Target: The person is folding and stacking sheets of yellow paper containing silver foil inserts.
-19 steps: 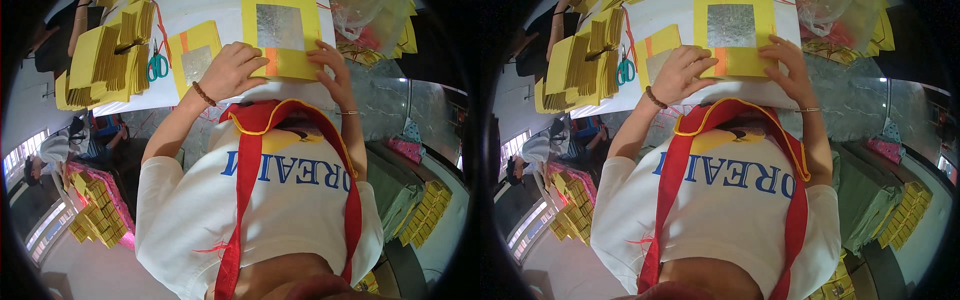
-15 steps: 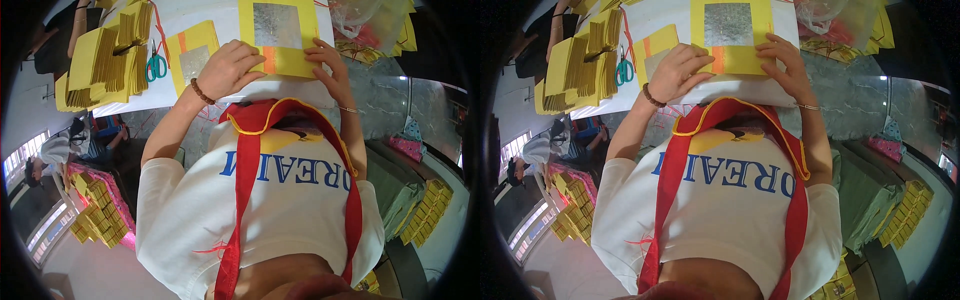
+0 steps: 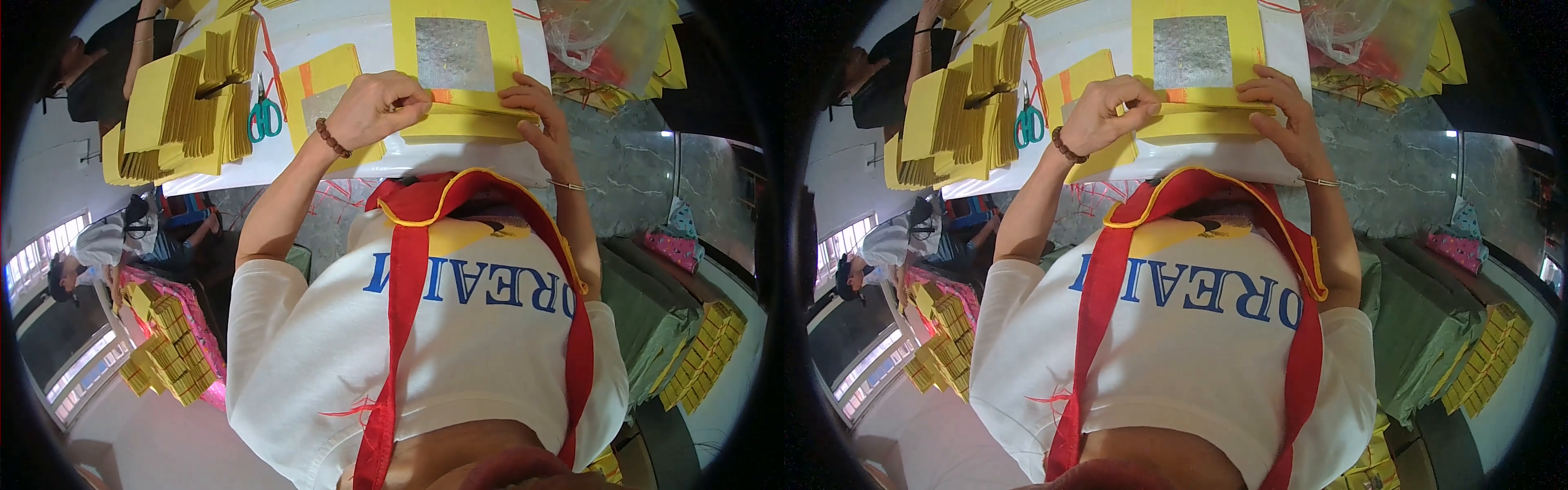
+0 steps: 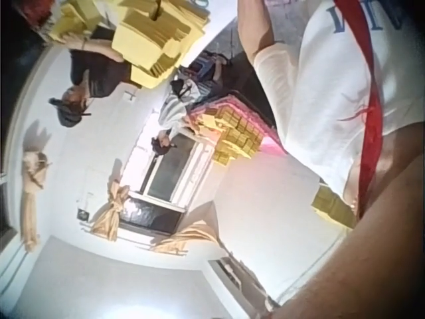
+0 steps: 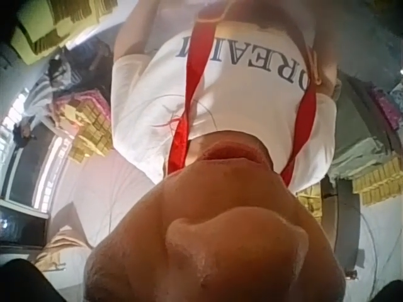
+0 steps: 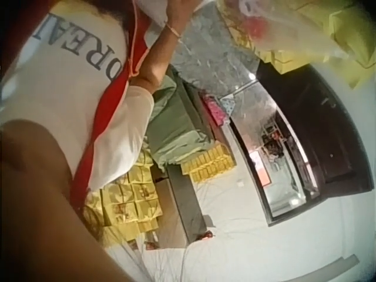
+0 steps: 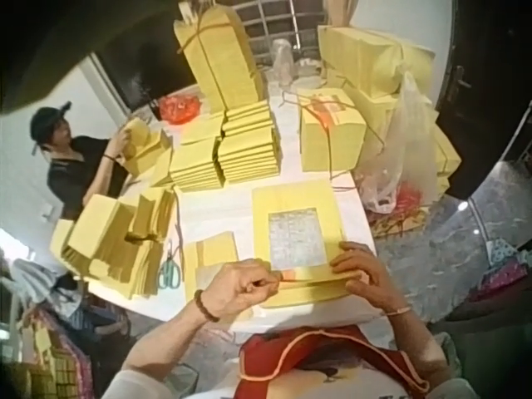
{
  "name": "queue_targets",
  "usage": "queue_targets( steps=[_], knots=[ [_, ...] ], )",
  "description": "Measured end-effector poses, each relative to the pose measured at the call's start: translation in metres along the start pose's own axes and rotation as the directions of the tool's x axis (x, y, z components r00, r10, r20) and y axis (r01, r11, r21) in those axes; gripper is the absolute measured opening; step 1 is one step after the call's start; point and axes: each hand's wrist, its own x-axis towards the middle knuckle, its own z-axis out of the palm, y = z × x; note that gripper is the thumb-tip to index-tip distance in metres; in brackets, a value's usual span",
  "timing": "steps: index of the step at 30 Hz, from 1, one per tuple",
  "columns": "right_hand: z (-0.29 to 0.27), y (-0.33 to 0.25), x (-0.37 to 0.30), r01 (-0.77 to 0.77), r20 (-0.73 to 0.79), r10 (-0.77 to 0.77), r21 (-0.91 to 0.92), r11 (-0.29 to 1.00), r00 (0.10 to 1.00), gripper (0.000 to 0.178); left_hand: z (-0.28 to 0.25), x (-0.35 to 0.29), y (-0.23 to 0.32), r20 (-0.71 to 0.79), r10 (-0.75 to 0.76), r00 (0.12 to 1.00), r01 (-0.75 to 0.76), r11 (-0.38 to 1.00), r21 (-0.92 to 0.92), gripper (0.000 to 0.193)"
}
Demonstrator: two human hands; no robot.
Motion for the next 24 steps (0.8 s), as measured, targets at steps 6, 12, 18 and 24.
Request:
queue_targets(
  steps=[6, 12, 18, 24],
  knots=[
    [0.002, 0.002, 0.001, -0.021, -0.029, 0.023, 0.056, 0.998, 0.999, 0.03, -0.003, 0.003, -0.002, 0.057, -0.14, 0.989, 0.145, 0.983, -0.108, 0.014],
    [0.001, 0.004, 0.0, -0.016, -0.028, 0.019, 0.094, 0.995, 0.999, 0.033, -0.004, 0.004, -0.006, 0.096, -0.196, 0.976, 0.209, 0.966, -0.149, 0.016],
    [0.013, -0.003, 0.007, -0.081, -0.168, 0.079, -0.009, 0.997, 0.983, 0.028, -0.002, 0.002, -0.012, 0.083, -0.222, 0.972, 0.236, 0.935, -0.265, 0.018],
    [0.012, 0.009, 0.007, -0.04, -0.172, 0.036, -0.023, 0.999, 0.984, 0.022, -0.009, 0.002, -0.004, -0.103, 0.274, 0.956, -0.274, 0.962, 0.017, 0.031]
  ],
)
